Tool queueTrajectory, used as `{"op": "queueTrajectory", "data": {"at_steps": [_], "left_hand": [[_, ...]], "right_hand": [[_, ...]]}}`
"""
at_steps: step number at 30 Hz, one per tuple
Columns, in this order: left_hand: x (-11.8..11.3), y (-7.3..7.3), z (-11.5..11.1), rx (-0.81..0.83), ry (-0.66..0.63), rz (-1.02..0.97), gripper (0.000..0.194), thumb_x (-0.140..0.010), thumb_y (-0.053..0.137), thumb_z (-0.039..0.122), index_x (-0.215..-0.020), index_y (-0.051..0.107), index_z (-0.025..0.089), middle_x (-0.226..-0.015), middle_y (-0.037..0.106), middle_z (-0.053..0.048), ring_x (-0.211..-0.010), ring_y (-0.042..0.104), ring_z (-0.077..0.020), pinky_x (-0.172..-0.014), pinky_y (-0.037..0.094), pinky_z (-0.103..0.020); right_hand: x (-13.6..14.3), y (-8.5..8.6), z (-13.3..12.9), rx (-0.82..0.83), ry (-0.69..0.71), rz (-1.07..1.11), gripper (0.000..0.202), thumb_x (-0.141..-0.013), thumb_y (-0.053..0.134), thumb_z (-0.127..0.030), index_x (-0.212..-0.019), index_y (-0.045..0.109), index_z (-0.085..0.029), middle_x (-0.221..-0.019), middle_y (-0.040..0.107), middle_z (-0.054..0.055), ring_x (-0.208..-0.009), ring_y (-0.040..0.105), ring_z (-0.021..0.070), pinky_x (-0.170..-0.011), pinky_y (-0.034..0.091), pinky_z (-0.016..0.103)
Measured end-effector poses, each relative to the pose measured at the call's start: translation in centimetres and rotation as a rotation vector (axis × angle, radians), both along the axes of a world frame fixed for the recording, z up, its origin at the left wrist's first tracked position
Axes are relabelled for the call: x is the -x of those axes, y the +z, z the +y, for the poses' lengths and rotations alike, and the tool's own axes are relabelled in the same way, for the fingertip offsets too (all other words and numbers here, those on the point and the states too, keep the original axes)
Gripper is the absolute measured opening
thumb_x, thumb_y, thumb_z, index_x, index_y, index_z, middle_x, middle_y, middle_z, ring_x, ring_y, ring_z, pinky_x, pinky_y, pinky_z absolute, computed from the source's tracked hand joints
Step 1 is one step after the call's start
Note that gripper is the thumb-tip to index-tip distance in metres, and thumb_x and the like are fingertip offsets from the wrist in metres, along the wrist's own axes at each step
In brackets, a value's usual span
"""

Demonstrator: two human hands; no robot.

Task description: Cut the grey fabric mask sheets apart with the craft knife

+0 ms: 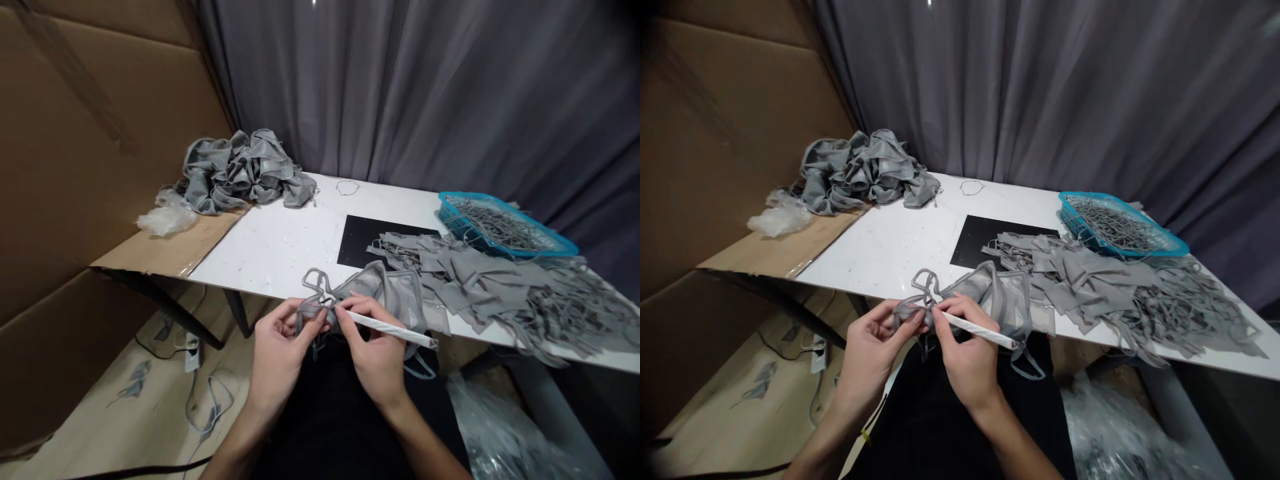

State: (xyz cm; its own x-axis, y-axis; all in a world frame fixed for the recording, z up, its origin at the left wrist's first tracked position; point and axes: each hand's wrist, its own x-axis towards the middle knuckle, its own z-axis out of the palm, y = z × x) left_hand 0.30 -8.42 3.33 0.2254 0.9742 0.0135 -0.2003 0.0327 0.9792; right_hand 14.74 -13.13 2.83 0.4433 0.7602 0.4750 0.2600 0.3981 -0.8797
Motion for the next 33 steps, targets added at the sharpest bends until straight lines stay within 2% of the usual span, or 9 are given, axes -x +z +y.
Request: {"op": "queueTrajectory", "data": {"at_steps": [5,10,16,19,23,25,29,33], "left_hand": [[-0.2,-0.13,-0.17,-0.012,0.003,0.035,0.023,-0.088,0.095,0.033,-0.101,0.084,0.017,-0.093,0.087,-0.004,-0.084,0.083,-0.0179,-0.082,0.068,-0.022],[-0.36,0.04,-0.29,-0.025,0.01,0.055,0.021,-0.088,0.094,0.032,-0.1,0.086,0.018,-0.094,0.088,-0.004,-0.084,0.084,-0.0192,-0.083,0.069,-0.023],[-0.3,0.08,-0.28,-0.028,-0.01,0.057,0.02,-0.088,0.093,0.032,-0.1,0.086,0.017,-0.094,0.088,-0.004,-0.084,0.084,-0.0195,-0.083,0.069,-0.024],[-0.26,0.07,-0.3,-0.03,-0.001,0.055,0.02,-0.088,0.093,0.033,-0.1,0.086,0.018,-0.094,0.088,-0.004,-0.084,0.084,-0.0196,-0.083,0.07,-0.024],[-0.2,0.22,-0.36,-0.032,0.028,0.057,0.021,-0.088,0.094,0.033,-0.099,0.086,0.018,-0.091,0.087,-0.004,-0.08,0.083,-0.0192,-0.079,0.07,-0.024],[-0.23,0.3,-0.37,-0.027,0.024,0.05,0.021,-0.087,0.094,0.034,-0.098,0.085,0.018,-0.09,0.087,-0.004,-0.078,0.083,-0.0197,-0.079,0.071,-0.025],[-0.37,0.36,-0.37,-0.012,0.005,0.044,0.023,-0.087,0.094,0.035,-0.099,0.085,0.018,-0.092,0.087,-0.004,-0.08,0.084,-0.0196,-0.08,0.071,-0.025],[-0.38,0.49,-0.38,-0.028,0.002,0.068,0.02,-0.088,0.093,0.034,-0.098,0.085,0.018,-0.089,0.087,-0.004,-0.078,0.083,-0.0182,-0.077,0.069,-0.022]], "right_hand": [[-0.1,-0.06,-0.08,-0.026,-0.063,-0.162,0.022,-0.104,0.074,-0.018,-0.083,0.074,-0.025,-0.095,0.085,0.001,-0.094,0.08,0.0207,-0.116,0.057,0.045],[-0.24,-0.39,-0.11,-0.019,-0.073,-0.289,0.024,-0.107,0.069,-0.016,-0.086,0.078,-0.026,-0.095,0.087,0.001,-0.089,0.083,0.0203,-0.117,0.058,0.046],[-0.24,-0.52,0.01,-0.004,-0.091,-0.354,0.029,-0.109,0.065,-0.016,-0.084,0.077,-0.025,-0.091,0.084,0.002,-0.093,0.082,0.0216,-0.118,0.056,0.047],[-0.28,-0.19,0.06,0.042,-0.029,-0.268,0.03,-0.109,0.065,-0.02,-0.083,0.078,-0.025,-0.092,0.084,0.003,-0.099,0.081,0.0229,-0.115,0.057,0.044],[-0.42,0.09,0.05,0.136,0.101,0.056,0.027,-0.108,0.071,-0.031,-0.084,0.081,-0.023,-0.098,0.085,0.005,-0.097,0.081,0.0224,-0.1,0.062,0.035],[-0.46,0.05,0.04,0.158,0.112,0.153,0.025,-0.106,0.074,-0.034,-0.085,0.082,-0.023,-0.098,0.085,0.005,-0.098,0.081,0.023,-0.1,0.063,0.035],[-0.32,-0.11,-0.01,0.148,0.079,0.195,0.02,-0.104,0.077,-0.033,-0.089,0.086,-0.023,-0.099,0.086,0.007,-0.102,0.082,0.0253,-0.103,0.064,0.037],[-0.11,-0.13,-0.08,0.094,0.027,0.108,0.019,-0.104,0.075,-0.027,-0.087,0.085,-0.024,-0.1,0.087,0.007,-0.104,0.083,0.0257,-0.104,0.065,0.039]]}}
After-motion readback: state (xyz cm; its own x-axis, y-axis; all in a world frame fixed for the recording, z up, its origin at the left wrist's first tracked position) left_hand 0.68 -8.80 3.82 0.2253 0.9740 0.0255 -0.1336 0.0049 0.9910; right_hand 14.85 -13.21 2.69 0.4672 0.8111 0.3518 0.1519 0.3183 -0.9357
